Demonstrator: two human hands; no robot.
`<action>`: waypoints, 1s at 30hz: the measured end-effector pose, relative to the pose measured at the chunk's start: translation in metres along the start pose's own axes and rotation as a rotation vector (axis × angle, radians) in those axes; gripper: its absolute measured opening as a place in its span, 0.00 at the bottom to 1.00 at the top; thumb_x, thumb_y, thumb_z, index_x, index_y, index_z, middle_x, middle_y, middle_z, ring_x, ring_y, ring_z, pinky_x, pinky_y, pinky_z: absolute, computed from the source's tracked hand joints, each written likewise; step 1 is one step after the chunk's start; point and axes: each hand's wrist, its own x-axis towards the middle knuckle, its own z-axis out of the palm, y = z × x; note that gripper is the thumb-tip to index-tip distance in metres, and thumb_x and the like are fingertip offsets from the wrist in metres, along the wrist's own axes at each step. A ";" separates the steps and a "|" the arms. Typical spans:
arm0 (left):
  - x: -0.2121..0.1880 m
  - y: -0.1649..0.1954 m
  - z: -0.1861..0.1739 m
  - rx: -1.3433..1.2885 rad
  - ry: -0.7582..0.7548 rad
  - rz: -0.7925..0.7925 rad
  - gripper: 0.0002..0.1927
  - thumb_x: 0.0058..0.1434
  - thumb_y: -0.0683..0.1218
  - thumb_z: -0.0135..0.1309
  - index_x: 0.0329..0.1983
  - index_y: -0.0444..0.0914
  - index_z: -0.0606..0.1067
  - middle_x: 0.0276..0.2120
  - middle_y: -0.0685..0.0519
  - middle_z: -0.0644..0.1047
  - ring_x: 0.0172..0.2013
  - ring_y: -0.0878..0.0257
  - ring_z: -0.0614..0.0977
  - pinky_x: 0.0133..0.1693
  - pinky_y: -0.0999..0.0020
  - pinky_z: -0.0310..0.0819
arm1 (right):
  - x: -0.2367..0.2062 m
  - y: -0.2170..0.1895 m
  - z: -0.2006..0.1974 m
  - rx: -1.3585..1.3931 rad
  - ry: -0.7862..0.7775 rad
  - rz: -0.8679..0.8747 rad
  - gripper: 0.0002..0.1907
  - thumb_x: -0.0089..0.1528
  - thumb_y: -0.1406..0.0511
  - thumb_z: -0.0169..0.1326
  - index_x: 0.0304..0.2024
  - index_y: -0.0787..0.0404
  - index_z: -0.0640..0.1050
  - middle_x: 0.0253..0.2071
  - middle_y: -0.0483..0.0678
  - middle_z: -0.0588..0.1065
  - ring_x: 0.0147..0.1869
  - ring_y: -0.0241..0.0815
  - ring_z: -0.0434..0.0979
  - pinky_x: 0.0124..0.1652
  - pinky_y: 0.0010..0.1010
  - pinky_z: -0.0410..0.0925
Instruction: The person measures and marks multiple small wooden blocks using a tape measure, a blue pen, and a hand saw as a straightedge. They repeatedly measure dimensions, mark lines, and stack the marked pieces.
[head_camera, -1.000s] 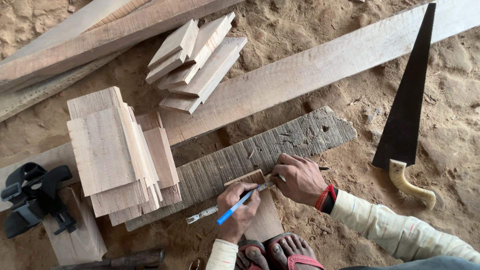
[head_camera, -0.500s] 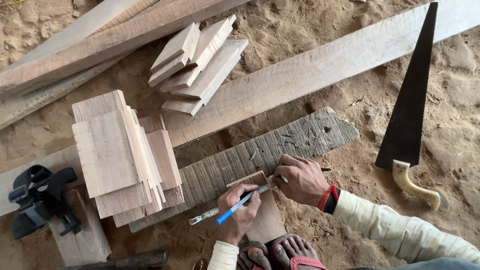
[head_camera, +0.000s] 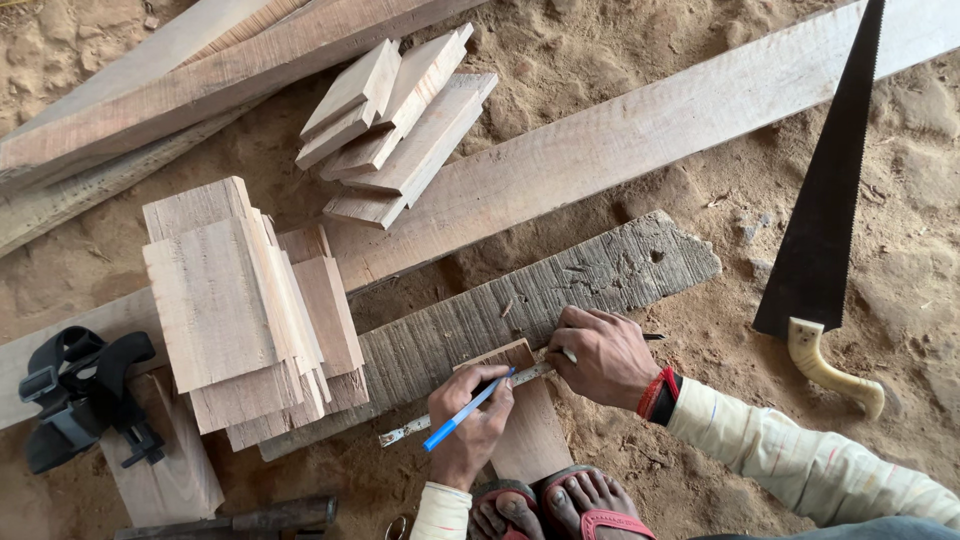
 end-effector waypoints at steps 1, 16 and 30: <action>0.000 0.001 -0.001 -0.007 0.009 0.011 0.06 0.59 0.43 0.60 0.37 0.36 0.82 0.34 0.48 0.85 0.32 0.61 0.89 0.35 0.68 0.86 | 0.000 0.000 0.000 0.000 -0.005 0.003 0.09 0.58 0.58 0.61 0.31 0.56 0.83 0.35 0.43 0.75 0.38 0.43 0.78 0.35 0.40 0.72; -0.001 0.005 0.001 -0.006 0.007 0.034 0.09 0.60 0.45 0.57 0.39 0.36 0.82 0.34 0.47 0.85 0.33 0.60 0.88 0.36 0.66 0.86 | 0.000 -0.003 -0.003 -0.002 0.018 -0.012 0.09 0.57 0.58 0.62 0.30 0.57 0.82 0.34 0.43 0.74 0.39 0.43 0.78 0.35 0.41 0.71; 0.003 0.008 0.010 0.112 -0.007 0.129 0.07 0.56 0.38 0.62 0.37 0.33 0.82 0.33 0.47 0.83 0.31 0.59 0.87 0.33 0.68 0.85 | 0.000 -0.004 -0.004 -0.011 0.037 -0.018 0.08 0.56 0.59 0.62 0.29 0.56 0.81 0.34 0.44 0.74 0.39 0.44 0.78 0.35 0.41 0.71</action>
